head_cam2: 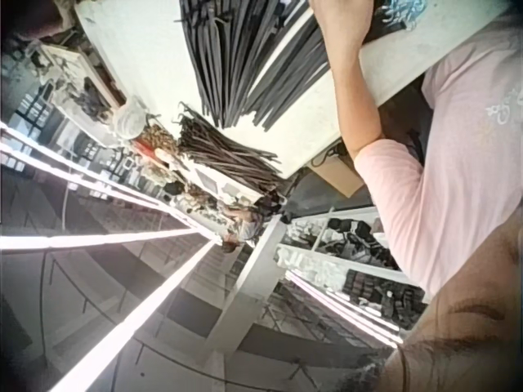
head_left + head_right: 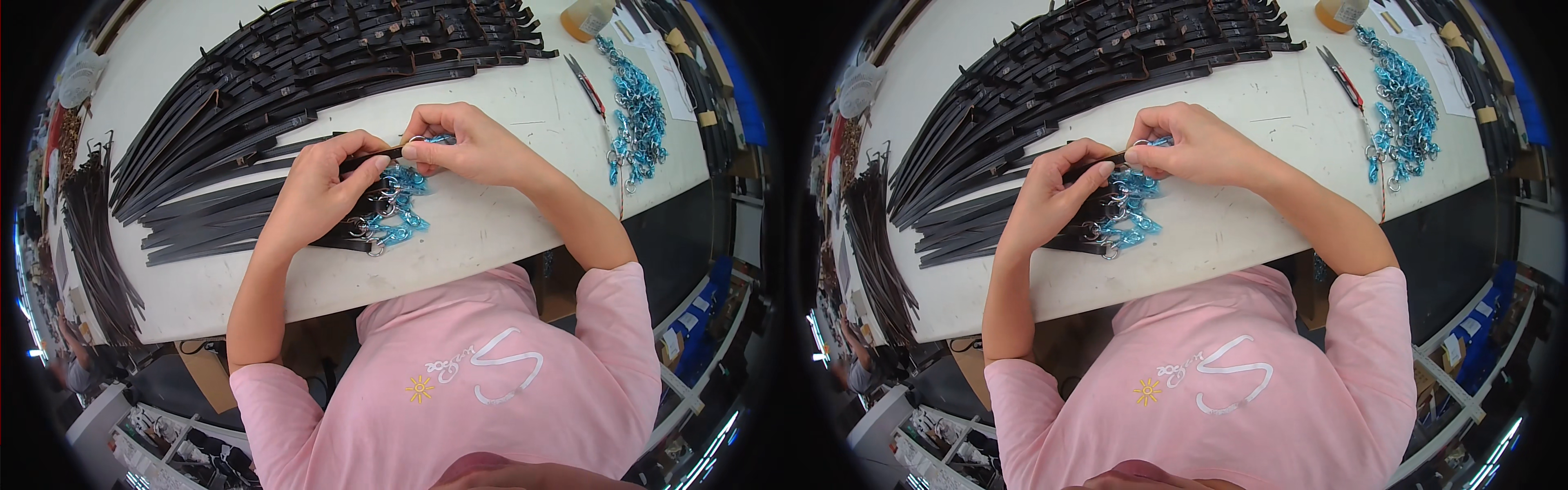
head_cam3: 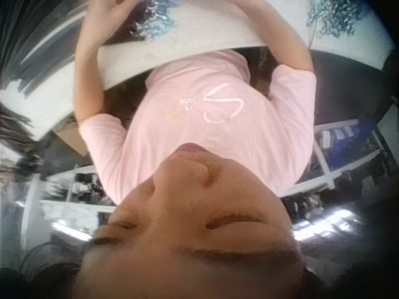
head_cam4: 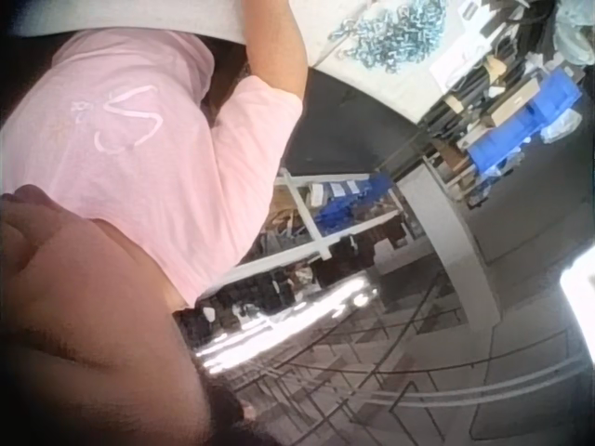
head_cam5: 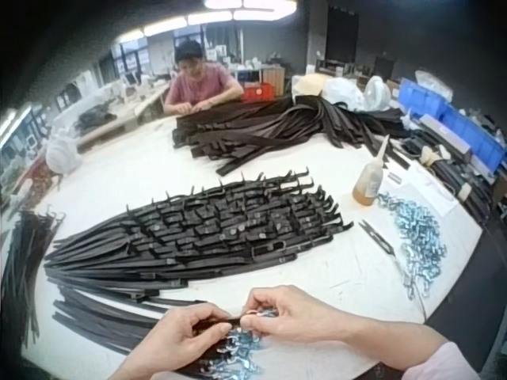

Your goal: The person attaches small blue metal rings to the ends of black leather straps. They pick up a strap and a ring, thread the ring through the strap's loop, and place the finished item on the table. This process is repeated continuously throughout the video.

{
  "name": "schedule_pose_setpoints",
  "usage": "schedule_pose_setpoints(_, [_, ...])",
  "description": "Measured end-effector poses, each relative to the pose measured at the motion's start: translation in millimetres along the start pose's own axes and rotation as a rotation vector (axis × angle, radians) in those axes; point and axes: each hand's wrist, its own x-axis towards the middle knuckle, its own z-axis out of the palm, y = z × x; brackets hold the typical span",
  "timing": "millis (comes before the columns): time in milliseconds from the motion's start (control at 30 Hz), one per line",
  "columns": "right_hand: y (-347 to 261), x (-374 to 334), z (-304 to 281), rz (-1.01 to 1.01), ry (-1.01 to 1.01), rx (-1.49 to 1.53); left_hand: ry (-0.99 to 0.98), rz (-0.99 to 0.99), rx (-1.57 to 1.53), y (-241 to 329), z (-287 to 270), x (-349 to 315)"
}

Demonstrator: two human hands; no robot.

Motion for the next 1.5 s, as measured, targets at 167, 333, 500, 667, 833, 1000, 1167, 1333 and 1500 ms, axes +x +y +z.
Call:
schedule_pose_setpoints(167, [0.9, 0.8, 0.5, 0.006, 0.003, 0.004, -0.017, -0.046, -0.025, -0.4, -1.2, -1.2])
schedule_pose_setpoints(333, [-0.6, 0.2, 0.5, 0.005, -0.004, -0.024, -0.032, -0.035, -0.037, 0.5, -2.5, -0.8])
schedule_pose_setpoints(500, [0.5, 0.4, 0.3, 0.003, 0.002, -0.032, -0.088, -0.079, -0.04, 5.2, -6.4, 0.2])
schedule_pose_setpoints(667, [1.9, 0.6, 0.6, 0.003, 0.005, -0.015, -0.102, -0.083, -0.017, 6.2, -6.9, 0.4])
schedule_pose_setpoints(833, [1.2, -0.1, 0.1, 0.009, -0.009, 0.008, -0.039, -0.057, 0.232, 15.3, 1.7, 2.6])
schedule_pose_setpoints(1000, [-4.9, -1.6, -0.7, 0.013, -0.032, 0.036, -0.015, -0.056, -0.015, 9.9, 1.6, 5.7])
schedule_pose_setpoints(1167, [-1.7, -1.5, 4.2, 0.04, 0.008, 0.112, 0.08, 0.079, 0.145, -1.1, 11.7, 6.5])
schedule_pose_setpoints(1333, [-2.4, -1.1, 3.2, 0.031, 0.001, 0.097, -0.015, -0.091, -0.086, 0.8, -2.4, 4.9])
schedule_pose_setpoints(1500, [2.2, 3.0, -2.2, 0.02, -0.008, 0.158, 0.199, 0.202, 0.25, 4.7, -1.5, -7.8])
